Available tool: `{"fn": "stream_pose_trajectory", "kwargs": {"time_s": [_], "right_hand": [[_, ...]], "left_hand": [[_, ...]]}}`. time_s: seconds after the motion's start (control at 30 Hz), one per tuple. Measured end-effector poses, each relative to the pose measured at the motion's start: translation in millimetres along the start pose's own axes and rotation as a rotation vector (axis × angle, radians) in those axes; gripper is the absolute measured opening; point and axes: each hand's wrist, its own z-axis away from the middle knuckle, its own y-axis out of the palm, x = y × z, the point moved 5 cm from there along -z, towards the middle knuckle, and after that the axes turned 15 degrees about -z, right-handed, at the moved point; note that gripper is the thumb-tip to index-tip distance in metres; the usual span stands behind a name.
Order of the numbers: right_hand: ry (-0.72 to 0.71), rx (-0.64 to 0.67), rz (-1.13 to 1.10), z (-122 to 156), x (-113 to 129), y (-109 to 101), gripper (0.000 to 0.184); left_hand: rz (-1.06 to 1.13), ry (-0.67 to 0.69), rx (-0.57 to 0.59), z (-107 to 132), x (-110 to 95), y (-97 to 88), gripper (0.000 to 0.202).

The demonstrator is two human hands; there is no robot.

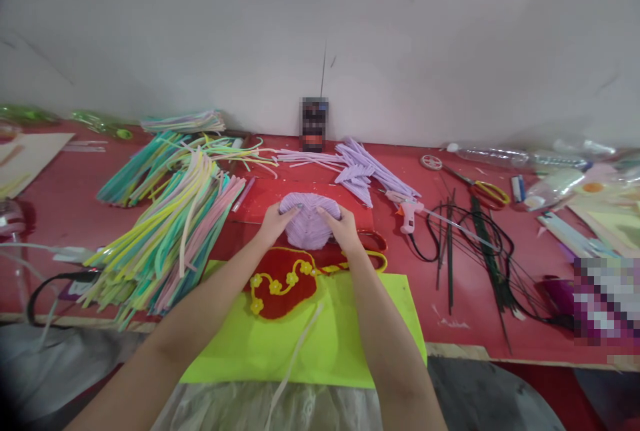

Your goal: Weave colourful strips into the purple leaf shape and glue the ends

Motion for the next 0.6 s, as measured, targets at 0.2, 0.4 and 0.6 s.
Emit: {"fn": "stream_pose_trajectory", "kwargs": {"time_s": [0.2,0.4,0.6], "right_hand": [[-0.028,0.021,0.042,1,2,0,0.033],[-0.152,-0.078,0.094,-1,7,-7,0.030],[-0.210,-0.141,0.078,-4,7,-14,0.026]], "left_hand": [[-0.007,0.006,-0.038,-2,1,-2.3,0.037],[0.195,-0.018,0.053,-5,5,3.5,0.042],[0.211,-0.051,0.116,-7,8,6.4,0.041]]}}
